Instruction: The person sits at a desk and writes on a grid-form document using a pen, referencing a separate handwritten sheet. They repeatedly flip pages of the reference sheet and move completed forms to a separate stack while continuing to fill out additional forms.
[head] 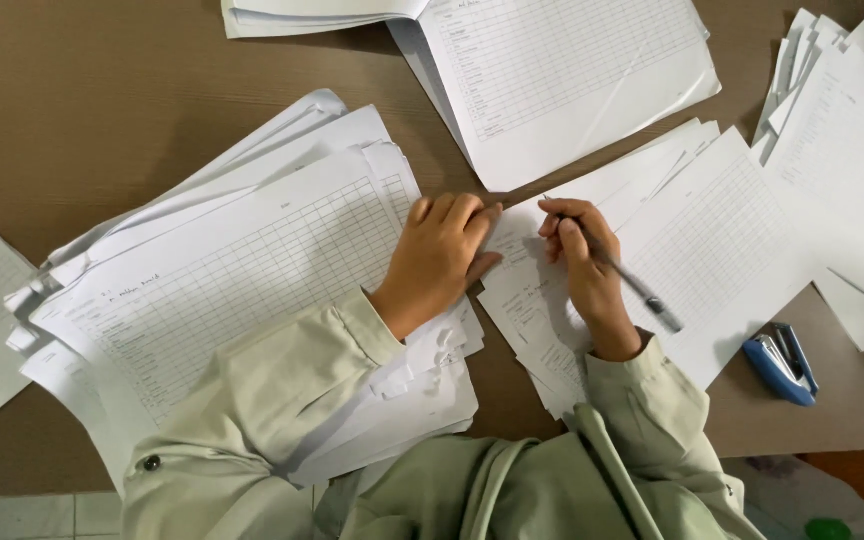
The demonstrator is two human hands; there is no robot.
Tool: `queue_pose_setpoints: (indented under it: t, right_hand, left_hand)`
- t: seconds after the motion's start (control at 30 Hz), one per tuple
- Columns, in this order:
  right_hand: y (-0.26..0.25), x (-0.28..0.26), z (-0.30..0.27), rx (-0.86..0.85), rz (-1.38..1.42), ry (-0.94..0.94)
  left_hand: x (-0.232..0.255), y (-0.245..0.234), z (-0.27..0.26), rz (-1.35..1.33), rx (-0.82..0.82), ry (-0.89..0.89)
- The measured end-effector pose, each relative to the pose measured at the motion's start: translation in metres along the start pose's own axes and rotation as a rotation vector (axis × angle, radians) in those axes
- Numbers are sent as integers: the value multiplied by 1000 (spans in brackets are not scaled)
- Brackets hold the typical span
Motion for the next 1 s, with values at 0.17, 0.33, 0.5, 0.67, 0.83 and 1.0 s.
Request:
queue_pose_setpoints:
  t: [0.17,0.33,0.5,0.67,0.83,1.0]
  right_hand:
    - [3,-3,-5,12,-69,107]
    - [0,11,-4,46,36,135]
    - [-5,17,-10,50,-102,185]
    - [-7,18,-12,100,-220,203]
    - [-6,20,-14,106,-287,187]
    - [-2,15,-15,125,-284,206]
  left_hand:
    - [-4,4,-2,-23,19,3]
    - [-22,9,2,-235,-24,-181]
    - [-21,10,6,-151,-35,-165]
    - [-22,12,7,-129,-57,-171]
    - [-20,5,8,-135,-9,-156]
    - [-20,6,8,-134,-18,-159]
Point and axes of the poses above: each hand's wrist, its own z-axis towards the middle knuckle, its own y-axis out of the palm, x = y × z, the point moved 8 cm from there along z, towards the middle knuckle, and after that the axes turned 2 degrees about -z, right-handed, at the moved point
